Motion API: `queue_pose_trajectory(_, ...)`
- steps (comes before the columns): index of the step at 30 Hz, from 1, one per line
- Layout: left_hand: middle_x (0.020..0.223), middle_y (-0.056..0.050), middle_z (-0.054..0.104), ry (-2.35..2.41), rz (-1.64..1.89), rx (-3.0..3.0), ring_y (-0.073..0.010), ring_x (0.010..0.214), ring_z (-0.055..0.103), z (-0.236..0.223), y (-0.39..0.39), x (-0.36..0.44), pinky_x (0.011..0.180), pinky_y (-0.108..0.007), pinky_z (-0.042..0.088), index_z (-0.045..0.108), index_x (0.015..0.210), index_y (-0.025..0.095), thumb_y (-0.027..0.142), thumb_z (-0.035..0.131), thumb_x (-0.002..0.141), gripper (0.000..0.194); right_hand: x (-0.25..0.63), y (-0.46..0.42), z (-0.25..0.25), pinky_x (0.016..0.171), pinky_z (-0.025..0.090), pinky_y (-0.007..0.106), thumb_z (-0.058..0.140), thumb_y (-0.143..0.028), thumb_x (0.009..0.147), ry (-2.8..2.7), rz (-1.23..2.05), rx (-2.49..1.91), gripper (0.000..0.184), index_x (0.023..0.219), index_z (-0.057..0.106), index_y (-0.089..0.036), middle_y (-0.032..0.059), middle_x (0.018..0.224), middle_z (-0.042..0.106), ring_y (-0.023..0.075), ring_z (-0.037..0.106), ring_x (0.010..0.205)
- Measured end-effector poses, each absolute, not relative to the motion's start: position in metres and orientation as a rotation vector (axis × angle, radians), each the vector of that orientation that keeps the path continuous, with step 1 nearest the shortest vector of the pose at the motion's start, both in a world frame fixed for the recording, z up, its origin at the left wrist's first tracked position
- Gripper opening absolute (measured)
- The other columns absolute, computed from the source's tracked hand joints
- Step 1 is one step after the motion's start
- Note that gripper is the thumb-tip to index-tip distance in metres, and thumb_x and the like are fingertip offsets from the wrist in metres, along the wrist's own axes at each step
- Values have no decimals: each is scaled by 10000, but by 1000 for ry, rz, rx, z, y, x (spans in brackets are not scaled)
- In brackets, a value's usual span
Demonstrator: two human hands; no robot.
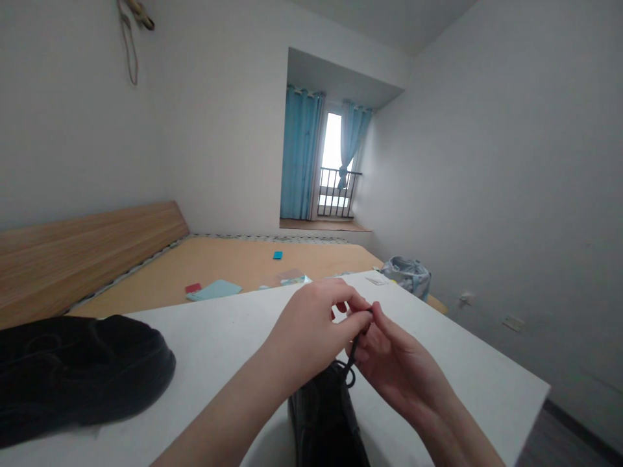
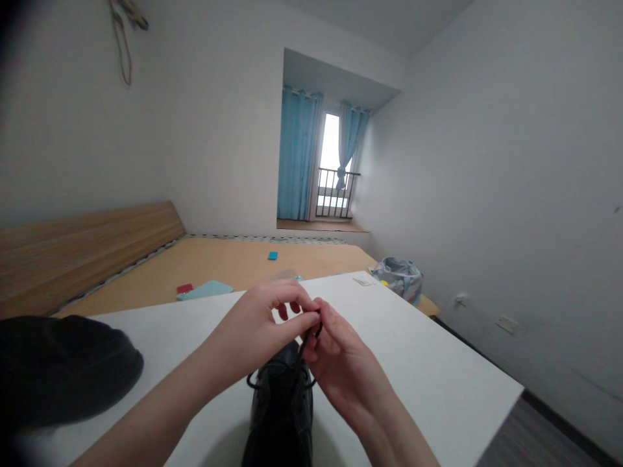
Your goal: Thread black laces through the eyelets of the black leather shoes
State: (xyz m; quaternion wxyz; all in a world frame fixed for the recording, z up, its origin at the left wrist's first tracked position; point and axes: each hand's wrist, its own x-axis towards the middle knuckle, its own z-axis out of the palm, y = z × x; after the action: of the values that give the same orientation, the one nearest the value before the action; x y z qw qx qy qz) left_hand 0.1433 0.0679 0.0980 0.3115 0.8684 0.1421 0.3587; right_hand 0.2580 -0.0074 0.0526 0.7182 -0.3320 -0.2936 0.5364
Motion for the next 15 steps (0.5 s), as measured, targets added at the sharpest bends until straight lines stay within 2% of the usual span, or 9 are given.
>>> queue_pose_trajectory(5,767,39,662,365,950,2294,-109,721,560,98,68,143,611,-216,407,679,744,214,227,613,771,72,258,-10,46,600,421,198,576,-400,856,-822,1031,-729,182,882,636,-231,12,876,552,117,494,735)
queue_pose_trajectory(15,768,46,679,380,876,2223,-101,706,569,100,67,144,594,-205,416,703,782,224,245,622,769,85,265,-12,42,568,372,220,597,-367,847,-816,1104,-717,137,847,649,-240,-12,716,504,119,441,621)
